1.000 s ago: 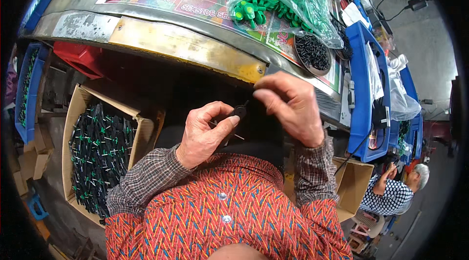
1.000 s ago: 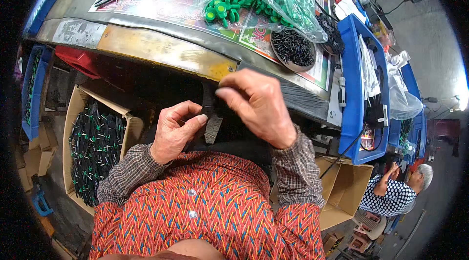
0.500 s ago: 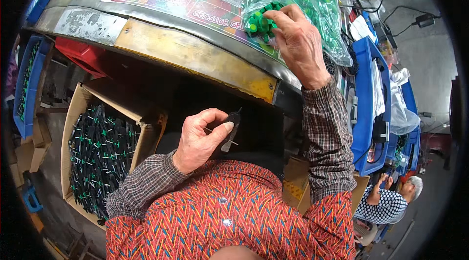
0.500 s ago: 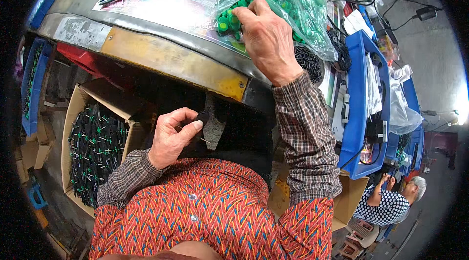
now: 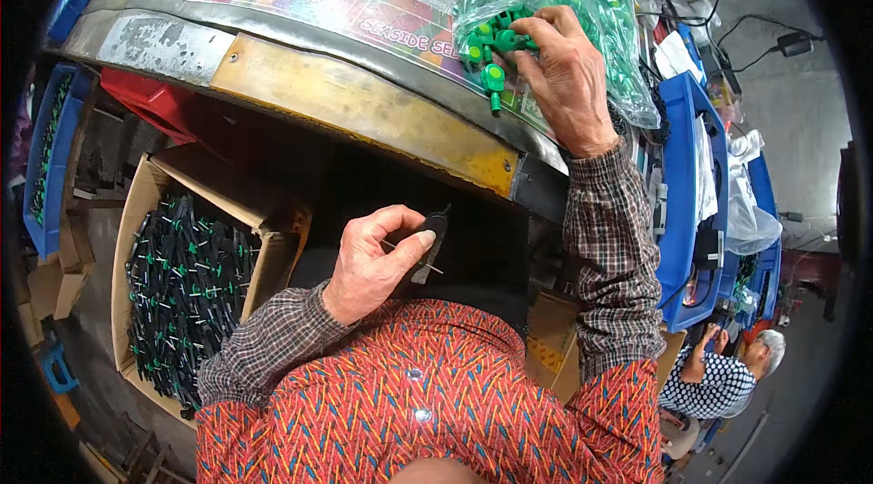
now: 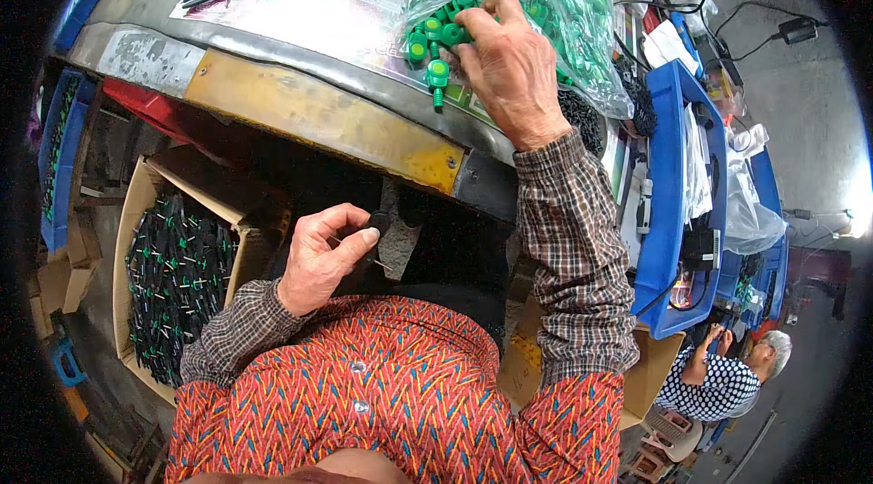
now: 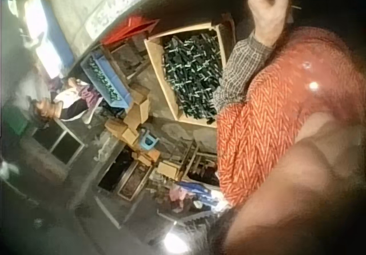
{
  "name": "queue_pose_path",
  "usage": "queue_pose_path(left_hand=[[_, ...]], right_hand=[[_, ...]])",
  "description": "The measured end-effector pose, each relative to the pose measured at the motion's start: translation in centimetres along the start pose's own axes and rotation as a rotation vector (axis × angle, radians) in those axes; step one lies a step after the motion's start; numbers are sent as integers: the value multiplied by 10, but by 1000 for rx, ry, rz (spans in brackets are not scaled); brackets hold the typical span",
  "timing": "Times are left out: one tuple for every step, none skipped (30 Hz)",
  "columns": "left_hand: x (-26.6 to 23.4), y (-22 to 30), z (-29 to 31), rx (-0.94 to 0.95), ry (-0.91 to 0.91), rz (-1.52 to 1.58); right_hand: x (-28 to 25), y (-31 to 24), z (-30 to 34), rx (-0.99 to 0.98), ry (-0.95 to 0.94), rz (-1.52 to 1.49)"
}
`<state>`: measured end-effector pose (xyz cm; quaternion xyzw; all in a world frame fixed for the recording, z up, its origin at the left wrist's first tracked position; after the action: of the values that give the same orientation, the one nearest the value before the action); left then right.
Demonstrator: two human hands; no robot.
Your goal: The person assembles plastic tools by attaching black handles, green components, and small pins together by hand, then places the completed items into a cardboard box.
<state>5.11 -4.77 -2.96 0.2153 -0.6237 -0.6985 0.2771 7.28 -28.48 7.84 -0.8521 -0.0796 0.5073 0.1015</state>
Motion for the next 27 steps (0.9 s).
queue_pose_path(left_hand=[[0, 1, 1, -6, -1, 6], [0, 2, 1, -12, -3, 12], [0, 3, 2, -9, -3, 11], [0, 3, 3, -14, -7, 21], [1, 3, 4, -20, -12, 31], [0, 4, 4, -21, -9, 31], [0, 4, 5, -21, -5, 47], [-1, 5, 5, -23, -3, 62], [-2, 4, 6, -28, -1, 64], [-3, 4, 6, -25, -1, 62], [-4, 5, 6, -23, -1, 60], [-5, 6, 6, -35, -5, 63], [-5, 8, 7, -53, -13, 72], [-4, 8, 9, -72, -21, 81], [-3, 9, 10, -53, -34, 104], [-2, 10, 11, -68, -35, 105], [-2, 12, 11, -74, -52, 105], [-1, 12, 11, -76, -68, 106], [0, 11, 12, -57, -64, 106], [1, 9, 13, -67, -64, 106], [2, 9, 13, -67, -78, 101], [3, 10, 14, -67, -92, 95], [6, 10, 15, -80, -104, 126], [7, 9, 16, -86, -107, 124], [9, 8, 18, -88, -115, 124], [11, 8, 19, -89, -124, 124], [12, 9, 21, -93, -127, 122]], right_hand=[[-3, -1, 0, 5, 8, -24], [-5, -1, 1, 6, 9, -23], [-6, -1, 2, 8, 11, -23], [-8, 0, 4, 11, 12, -22], [-11, -1, 6, 11, 14, -20], [-14, -4, 7, -7, 30, -37], [-16, -7, 10, -24, 44, -54], [-20, -12, 12, -23, 43, -57], [-24, -17, 16, -15, 45, -128], [-28, -23, 20, -6, 47, -200], [-30, -28, 26, -29, 64, -227], [-33, -37, 33, -19, 57, -230], [-35, -44, 41, 142, 61, -399], [-34, -48, 52, 306, 66, -566], [-35, -53, 63, 315, 54, -576], [-32, -56, 69, 195, 79, -634], [-30, -58, 78, 238, 32, -653], [-31, -60, 86, 278, -13, -669], [-28, -63, 92, 241, -25, -709], [-25, -65, 100, 242, -25, -746], [-25, -66, 107, 233, -38, -743], [-25, -67, 113, 224, -51, -740], [-27, -70, 118, 284, -117, -730], [-25, -71, 123, 257, -107, -758], [-23, -71, 127, 253, -102, -757], [-22, -72, 131, 249, -96, -755], [-23, -73, 134, 255, -95, -758]])
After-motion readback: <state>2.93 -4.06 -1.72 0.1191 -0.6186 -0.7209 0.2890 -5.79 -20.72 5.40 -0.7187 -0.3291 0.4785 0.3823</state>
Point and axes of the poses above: each hand's wrist, its own z-axis away from the middle knuckle, its own x-axis out of the palm, y = z × x, the point moved 4 cm from there along -z, towards the middle knuckle, and after that the axes turned 8 degrees about -z, right-handed, at the moved point
